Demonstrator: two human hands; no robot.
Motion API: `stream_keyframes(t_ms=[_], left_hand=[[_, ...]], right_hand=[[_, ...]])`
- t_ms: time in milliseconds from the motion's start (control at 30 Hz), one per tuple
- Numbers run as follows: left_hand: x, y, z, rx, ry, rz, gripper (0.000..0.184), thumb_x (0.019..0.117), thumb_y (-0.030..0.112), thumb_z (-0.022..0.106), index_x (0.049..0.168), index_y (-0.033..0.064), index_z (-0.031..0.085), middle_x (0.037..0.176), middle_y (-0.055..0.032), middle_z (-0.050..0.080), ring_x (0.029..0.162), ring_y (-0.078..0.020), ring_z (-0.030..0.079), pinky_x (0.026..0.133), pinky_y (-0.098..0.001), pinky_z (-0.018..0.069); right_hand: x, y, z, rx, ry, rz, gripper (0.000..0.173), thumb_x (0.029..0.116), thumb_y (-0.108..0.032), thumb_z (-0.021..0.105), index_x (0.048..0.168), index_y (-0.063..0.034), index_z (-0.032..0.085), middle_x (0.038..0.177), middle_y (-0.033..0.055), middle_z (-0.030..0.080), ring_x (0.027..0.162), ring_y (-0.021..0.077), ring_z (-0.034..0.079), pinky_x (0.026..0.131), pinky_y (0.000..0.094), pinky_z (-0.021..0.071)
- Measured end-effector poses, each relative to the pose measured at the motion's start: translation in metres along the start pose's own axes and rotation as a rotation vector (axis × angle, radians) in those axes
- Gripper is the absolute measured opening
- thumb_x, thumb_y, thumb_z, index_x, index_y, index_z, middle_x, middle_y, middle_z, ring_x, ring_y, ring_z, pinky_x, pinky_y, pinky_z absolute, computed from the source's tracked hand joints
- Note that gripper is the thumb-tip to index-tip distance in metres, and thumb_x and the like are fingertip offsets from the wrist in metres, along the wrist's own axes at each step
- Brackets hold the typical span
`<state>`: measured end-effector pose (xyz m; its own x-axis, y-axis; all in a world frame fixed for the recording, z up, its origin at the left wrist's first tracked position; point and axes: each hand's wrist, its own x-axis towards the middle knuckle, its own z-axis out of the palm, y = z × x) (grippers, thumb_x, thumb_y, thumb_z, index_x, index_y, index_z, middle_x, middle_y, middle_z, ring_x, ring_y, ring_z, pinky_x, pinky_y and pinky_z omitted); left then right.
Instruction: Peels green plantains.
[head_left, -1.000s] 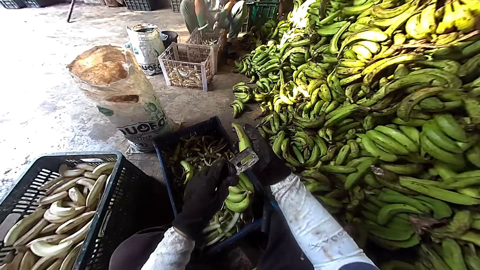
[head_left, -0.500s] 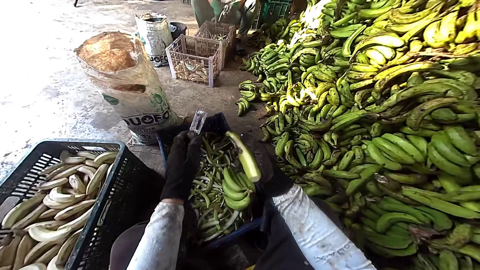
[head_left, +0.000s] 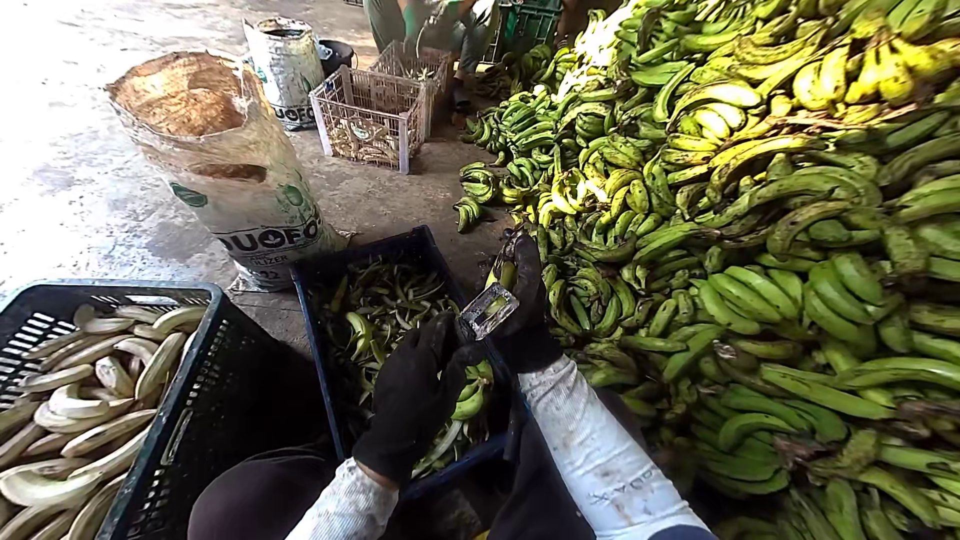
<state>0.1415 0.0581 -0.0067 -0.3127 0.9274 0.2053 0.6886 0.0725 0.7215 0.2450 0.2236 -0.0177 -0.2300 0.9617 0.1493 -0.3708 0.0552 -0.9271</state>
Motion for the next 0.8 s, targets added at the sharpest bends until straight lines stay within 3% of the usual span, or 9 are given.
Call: stream_keyframes(t_ms=[100, 200, 267, 333, 400, 567, 633, 700, 800], left_hand=[[0.002, -0.004, -0.001, 0.044, 0.008, 0.006, 0.064, 0.102, 0.059, 0.042, 0.145, 0.0145, 0.057, 0.123, -0.0128, 0.068, 0.106, -0.0276, 0.068, 0.088, -0.0505, 0.0559], [0.018, -0.015, -0.009, 0.11, 0.037, -0.087, 0.055, 0.1018, 0.05, 0.049, 0.145, 0.0164, 0.058, 0.122, -0.0166, 0.068, 0.108, -0.0346, 0.067, 0.09, -0.0577, 0.0539], [0.029, -0.023, -0.021, 0.085, 0.115, -0.195, 0.054, 0.1026, 0.05, 0.052, 0.146, 0.017, 0.056, 0.12, -0.0175, 0.067, 0.104, -0.0359, 0.067, 0.088, -0.0604, 0.0541], [0.032, -0.026, -0.037, -0.019, 0.194, -0.237, 0.052, 0.1028, 0.049, 0.054, 0.145, 0.0191, 0.055, 0.129, -0.0136, 0.064, 0.109, -0.0306, 0.065, 0.092, -0.0581, 0.0531], [0.029, -0.025, -0.043, -0.111, 0.209, -0.231, 0.053, 0.102, 0.052, 0.052, 0.145, 0.0215, 0.055, 0.132, -0.0087, 0.063, 0.108, -0.0243, 0.064, 0.09, -0.0533, 0.053], [0.016, -0.022, -0.015, -0.246, 0.075, -0.157, 0.049, 0.103, 0.049, 0.051, 0.143, 0.0202, 0.057, 0.112, -0.0044, 0.069, 0.093, -0.0148, 0.067, 0.083, -0.0424, 0.0571], [0.012, -0.02, -0.003, -0.213, 0.031, -0.072, 0.055, 0.1025, 0.051, 0.049, 0.144, 0.0162, 0.057, 0.119, -0.0069, 0.068, 0.102, -0.0173, 0.067, 0.089, -0.0442, 0.0565], [0.01, -0.017, 0.003, -0.128, 0.03, -0.008, 0.061, 0.1025, 0.054, 0.046, 0.146, 0.013, 0.056, 0.127, -0.0118, 0.067, 0.114, -0.0241, 0.065, 0.098, -0.0494, 0.053], [0.009, -0.016, 0.008, 0.014, 0.08, 0.05, 0.062, 0.1024, 0.057, 0.045, 0.145, 0.0139, 0.058, 0.124, -0.0151, 0.068, 0.109, -0.0304, 0.067, 0.092, -0.0529, 0.0551]], right_hand=[[-0.006, -0.002, 0.0, -0.042, -0.051, 0.054, 0.03, 0.1062, -0.043, 0.044, 0.125, -0.0247, 0.057, 0.093, -0.0051, 0.06, 0.076, 0.0044, 0.057, 0.063, 0.0255, 0.0509], [-0.011, 0.001, 0.003, 0.158, -0.362, 0.215, 0.03, 0.1089, -0.041, 0.036, 0.114, -0.0216, 0.059, 0.082, -0.0036, 0.061, 0.067, 0.0055, 0.059, 0.058, 0.0245, 0.0532], [-0.021, -0.002, 0.011, 0.145, -0.439, 0.269, 0.037, 0.11, -0.041, 0.033, 0.111, -0.0177, 0.062, 0.081, -0.0019, 0.063, 0.067, 0.0059, 0.06, 0.059, 0.0238, 0.0542], [-0.024, -0.001, 0.012, 0.15, -0.417, 0.275, 0.034, 0.1095, -0.038, 0.036, 0.117, -0.0184, 0.063, 0.087, -0.0034, 0.065, 0.072, 0.0033, 0.062, 0.065, 0.021, 0.0552], [-0.016, 0.001, 0.009, 0.217, -0.339, 0.288, 0.035, 0.1091, -0.039, 0.036, 0.123, -0.0198, 0.061, 0.09, -0.0032, 0.065, 0.072, 0.0041, 0.062, 0.061, 0.0216, 0.0548], [0.001, -0.003, -0.002, 0.439, -0.229, 0.242, 0.039, 0.1057, -0.052, 0.038, 0.106, -0.0213, 0.063, 0.082, -0.0012, 0.065, 0.065, 0.0096, 0.062, 0.055, 0.0293, 0.0551], [0.002, 0.0, -0.002, 0.546, -0.242, 0.265, 0.038, 0.1044, -0.05, 0.042, 0.101, -0.0202, 0.065, 0.078, -0.0017, 0.065, 0.064, 0.0085, 0.063, 0.055, 0.0284, 0.0558], [0.002, 0.005, -0.002, 0.593, -0.28, 0.311, 0.042, 0.1049, -0.052, 0.039, 0.105, -0.0192, 0.064, 0.083, 0.0002, 0.066, 0.07, 0.0112, 0.065, 0.059, 0.031, 0.0569], [0.001, 0.005, 0.003, 0.542, -0.301, 0.374, 0.045, 0.1044, -0.055, 0.036, 0.099, -0.0199, 0.063, 0.08, 0.0004, 0.065, 0.068, 0.0119, 0.064, 0.058, 0.0312, 0.0558]])
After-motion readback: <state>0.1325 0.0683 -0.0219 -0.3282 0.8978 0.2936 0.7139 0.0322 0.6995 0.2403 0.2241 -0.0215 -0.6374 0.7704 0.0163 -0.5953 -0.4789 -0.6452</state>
